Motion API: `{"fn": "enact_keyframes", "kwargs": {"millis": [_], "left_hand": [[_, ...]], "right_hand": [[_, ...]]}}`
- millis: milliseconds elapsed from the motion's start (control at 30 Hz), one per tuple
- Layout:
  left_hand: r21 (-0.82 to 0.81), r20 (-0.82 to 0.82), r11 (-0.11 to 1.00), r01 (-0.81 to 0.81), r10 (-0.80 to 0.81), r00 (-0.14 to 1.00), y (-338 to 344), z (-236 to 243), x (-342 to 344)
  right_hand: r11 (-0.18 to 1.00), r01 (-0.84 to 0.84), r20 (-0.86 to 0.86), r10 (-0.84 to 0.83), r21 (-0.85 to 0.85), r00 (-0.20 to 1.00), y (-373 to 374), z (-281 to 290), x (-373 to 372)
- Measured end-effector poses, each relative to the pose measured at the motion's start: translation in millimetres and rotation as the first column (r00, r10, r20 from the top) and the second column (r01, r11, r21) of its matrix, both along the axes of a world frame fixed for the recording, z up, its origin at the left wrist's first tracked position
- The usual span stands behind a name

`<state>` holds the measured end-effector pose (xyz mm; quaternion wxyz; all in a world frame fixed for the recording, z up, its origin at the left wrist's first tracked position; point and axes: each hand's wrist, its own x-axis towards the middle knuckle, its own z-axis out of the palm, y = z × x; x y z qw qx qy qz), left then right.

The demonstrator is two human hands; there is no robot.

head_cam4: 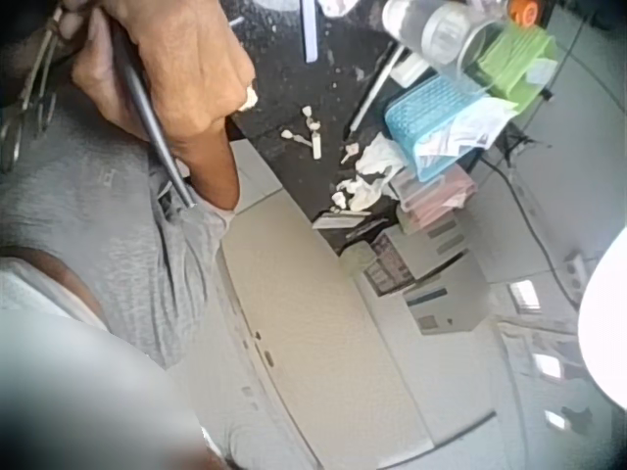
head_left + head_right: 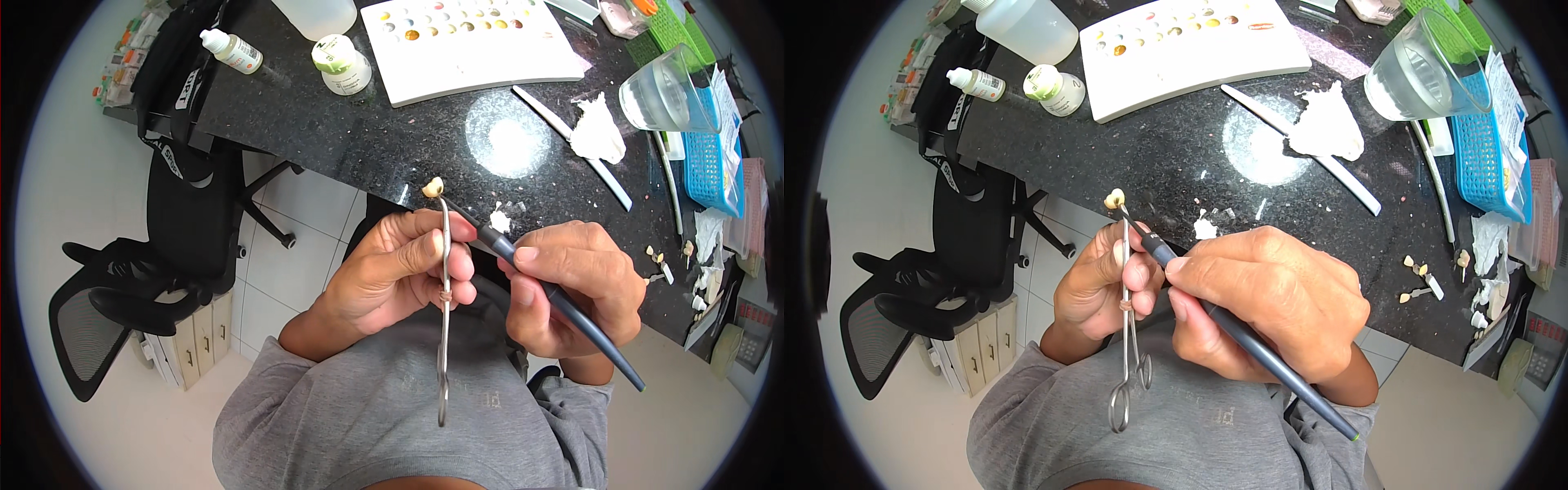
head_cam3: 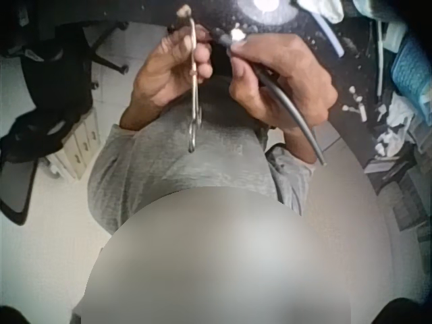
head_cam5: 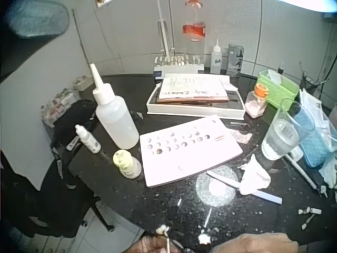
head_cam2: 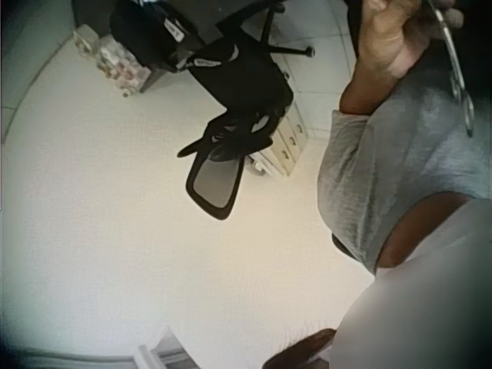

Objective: Applying stain and glaze to dental crowns and prosthetic components on a laboratory bench.

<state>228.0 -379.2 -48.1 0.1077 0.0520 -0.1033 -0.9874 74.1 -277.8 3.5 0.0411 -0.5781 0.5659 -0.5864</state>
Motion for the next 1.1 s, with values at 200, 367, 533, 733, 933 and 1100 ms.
{"fn": "enact_keyframes", "kwargs": {"millis": [200, 367, 533, 733, 933, 1100], "left_hand": [[0.158, -0.015, 0.986, 0.058, -0.056, 0.998, -0.7, 2.1, 1.8], [0.162, -0.049, 0.985, 0.061, -0.054, 0.997, -1.0, 0.6, 1.2], [0.212, -0.052, 0.974, 0.081, -0.072, 0.996, -1.9, 2.2, 1.9], [0.268, -0.151, 0.951, 0.156, -0.119, 0.981, 0.6, -1.0, -4.3], [0.278, -0.168, 0.940, 0.200, -0.158, 0.973, -4.2, -2.4, -3.0], [0.281, -0.193, 0.936, 0.213, -0.163, 0.968, -5.7, -3.7, -4.7]], "right_hand": [[1.000, 0.022, 0.017, -0.023, 0.003, 1.000, 1.6, -1.3, 0.6], [0.998, -0.021, 0.088, 0.026, -0.054, 0.996, 6.8, 0.6, -2.7], [0.992, 0.101, 0.010, -0.100, -0.082, 0.995, 11.5, 30.5, -28.8], [0.915, 0.390, -0.180, -0.369, 0.102, 0.912, -8.3, 50.1, -52.8], [0.872, 0.440, -0.287, -0.374, 0.213, 0.882, -31.6, 37.5, -67.9], [0.887, 0.444, -0.263, -0.402, 0.125, 0.877, -38.1, 25.5, -74.7]]}}
